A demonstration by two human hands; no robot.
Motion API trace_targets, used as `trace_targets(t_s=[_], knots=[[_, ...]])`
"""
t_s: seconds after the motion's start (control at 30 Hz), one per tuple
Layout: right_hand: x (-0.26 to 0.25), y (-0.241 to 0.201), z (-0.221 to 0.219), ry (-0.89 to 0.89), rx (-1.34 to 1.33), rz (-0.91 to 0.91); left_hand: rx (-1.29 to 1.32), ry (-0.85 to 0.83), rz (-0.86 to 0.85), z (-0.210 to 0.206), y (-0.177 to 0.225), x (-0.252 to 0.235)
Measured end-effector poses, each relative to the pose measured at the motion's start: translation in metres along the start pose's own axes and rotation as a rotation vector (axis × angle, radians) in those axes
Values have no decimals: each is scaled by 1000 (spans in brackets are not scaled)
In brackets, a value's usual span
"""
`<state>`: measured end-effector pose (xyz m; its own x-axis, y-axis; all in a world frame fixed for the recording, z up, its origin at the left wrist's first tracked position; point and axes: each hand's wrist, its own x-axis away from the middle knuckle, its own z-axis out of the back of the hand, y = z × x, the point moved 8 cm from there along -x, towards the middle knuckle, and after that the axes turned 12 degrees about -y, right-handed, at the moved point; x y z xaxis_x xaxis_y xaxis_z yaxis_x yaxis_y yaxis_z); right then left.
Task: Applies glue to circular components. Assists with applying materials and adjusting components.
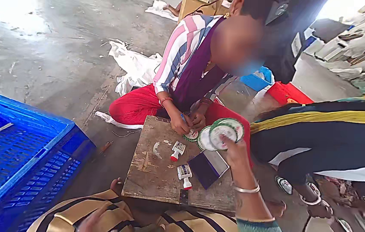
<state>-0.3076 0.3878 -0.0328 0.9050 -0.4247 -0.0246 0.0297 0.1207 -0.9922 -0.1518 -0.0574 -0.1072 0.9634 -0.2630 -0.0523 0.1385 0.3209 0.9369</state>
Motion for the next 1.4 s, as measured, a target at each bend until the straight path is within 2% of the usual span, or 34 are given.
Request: trace_targets(t_s=[0.07,0.13,0.2,0.27,0.37,0.43,0.5,0.57,0.6,0.63,0.7,0.77,0.8,0.87,0.93,1.0,1.2,1.4], knots=[[55,-17,-45,-135,-14,63,556,-36,185,-49,5,-36],[109,-18,-86,-291,6,74,973,126,463,-87,15,-63],[149,-6,-121,-483,15,78,1212,274,614,-108,30,-78],[167,14,-136,-575,36,82,1249,338,629,-117,39,-80],[165,19,-133,-565,49,54,1222,307,584,-113,45,-78],[157,9,-131,-612,108,53,1104,191,494,-101,41,-81],[153,4,-137,-801,253,7,934,37,302,-86,30,-87],[151,4,-145,-980,376,-90,758,-38,258,-73,23,-89],[147,4,-145,-1000,402,-106,700,-59,275,-69,17,-88],[136,2,-140,-940,403,-85,672,-79,298,-65,10,-87],[88,-4,-110,-671,457,-59,653,-75,348,-52,-5,-88],[27,-5,-61,-370,715,-167,644,-34,368,-41,-21,-90],[-1,6,-40,-281,847,-269,634,-13,354,-37,-28,-92],[-39,44,-15,-280,1043,-491,593,19,327,-31,-38,-95],[-58,69,-11,-308,1148,-592,598,43,304,-26,-39,-102],[-55,73,-14,-292,1189,-646,610,39,303,-25,-39,-102],[-62,70,-22,-248,1219,-698,753,-11,334,-34,-44,-100],[-65,83,-6,-177,1012,-588,773,-138,302,-46,-41,-99]])
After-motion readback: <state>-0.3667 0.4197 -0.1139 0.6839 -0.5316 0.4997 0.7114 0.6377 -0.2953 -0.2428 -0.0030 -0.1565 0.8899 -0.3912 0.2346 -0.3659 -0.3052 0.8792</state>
